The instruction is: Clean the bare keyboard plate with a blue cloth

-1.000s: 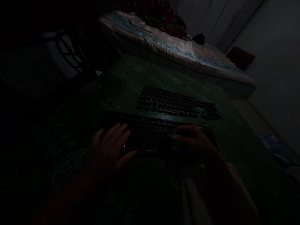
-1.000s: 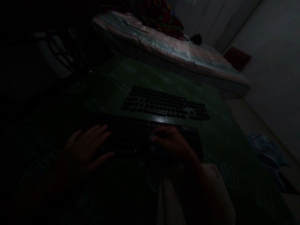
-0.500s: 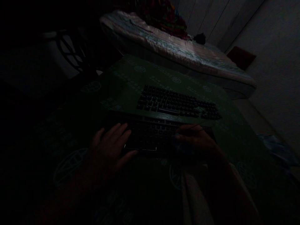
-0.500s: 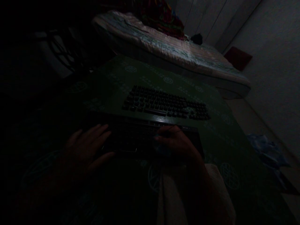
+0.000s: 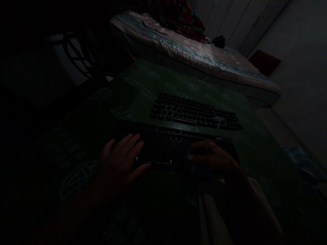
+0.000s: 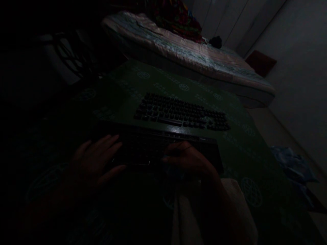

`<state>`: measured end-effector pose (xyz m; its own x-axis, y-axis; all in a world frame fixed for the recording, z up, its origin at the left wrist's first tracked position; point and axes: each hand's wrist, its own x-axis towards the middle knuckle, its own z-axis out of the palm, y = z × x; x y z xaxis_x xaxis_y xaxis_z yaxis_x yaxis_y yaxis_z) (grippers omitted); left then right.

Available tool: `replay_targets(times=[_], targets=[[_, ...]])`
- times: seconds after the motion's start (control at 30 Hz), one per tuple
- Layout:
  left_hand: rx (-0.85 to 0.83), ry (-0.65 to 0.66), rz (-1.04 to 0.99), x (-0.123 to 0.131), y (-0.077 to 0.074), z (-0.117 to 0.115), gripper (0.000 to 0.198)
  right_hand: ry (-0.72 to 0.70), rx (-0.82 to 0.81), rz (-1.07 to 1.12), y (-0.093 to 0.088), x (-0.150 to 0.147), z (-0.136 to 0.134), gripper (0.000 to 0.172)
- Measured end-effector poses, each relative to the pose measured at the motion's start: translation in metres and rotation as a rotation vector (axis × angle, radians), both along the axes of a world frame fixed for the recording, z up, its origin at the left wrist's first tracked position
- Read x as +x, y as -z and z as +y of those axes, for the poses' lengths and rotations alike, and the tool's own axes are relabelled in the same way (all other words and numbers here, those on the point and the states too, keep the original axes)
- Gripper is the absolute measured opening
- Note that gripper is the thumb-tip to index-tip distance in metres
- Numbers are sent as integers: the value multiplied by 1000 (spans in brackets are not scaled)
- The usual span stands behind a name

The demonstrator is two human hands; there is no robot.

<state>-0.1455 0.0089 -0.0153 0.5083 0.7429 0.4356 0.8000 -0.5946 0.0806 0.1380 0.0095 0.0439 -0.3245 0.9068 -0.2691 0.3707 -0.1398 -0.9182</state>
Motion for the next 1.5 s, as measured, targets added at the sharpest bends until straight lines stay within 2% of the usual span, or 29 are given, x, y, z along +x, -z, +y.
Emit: replay_targets(times=[0.3,0.47,0.67,0.8,0.9,1.0,1.17,1.37,1.5], targets=[[-42,-12,-24,1,-2,-1,46,73,-34,12,-4,5,0,15],[-60,-8,-13,1,-3,-1,46,77,5,16,-6,3,-1,15],[-34,-6,13,0,-2,-1,46,86,-98,11,0,5,-1,17],[-16,0,21,0,-2,-1,45,134,-40,-10,-2,11,-1,20],[-30,-10,25,0,-2,-1,45,102,0,24,-1,9,1,19],[-30,-10,16,0,-2,-1,46,54,-29,8,0,9,1,18],[-52,-4,-32,1,-2,-1,46,114,-53,15,-3,15,-1,19],[-8,10,1,1,-1,-1,47,4,-66,-29,0,11,-1,19],[-35,-3,-12,1,-1,-1,47,17,-56,-55,0,14,-2,23]])
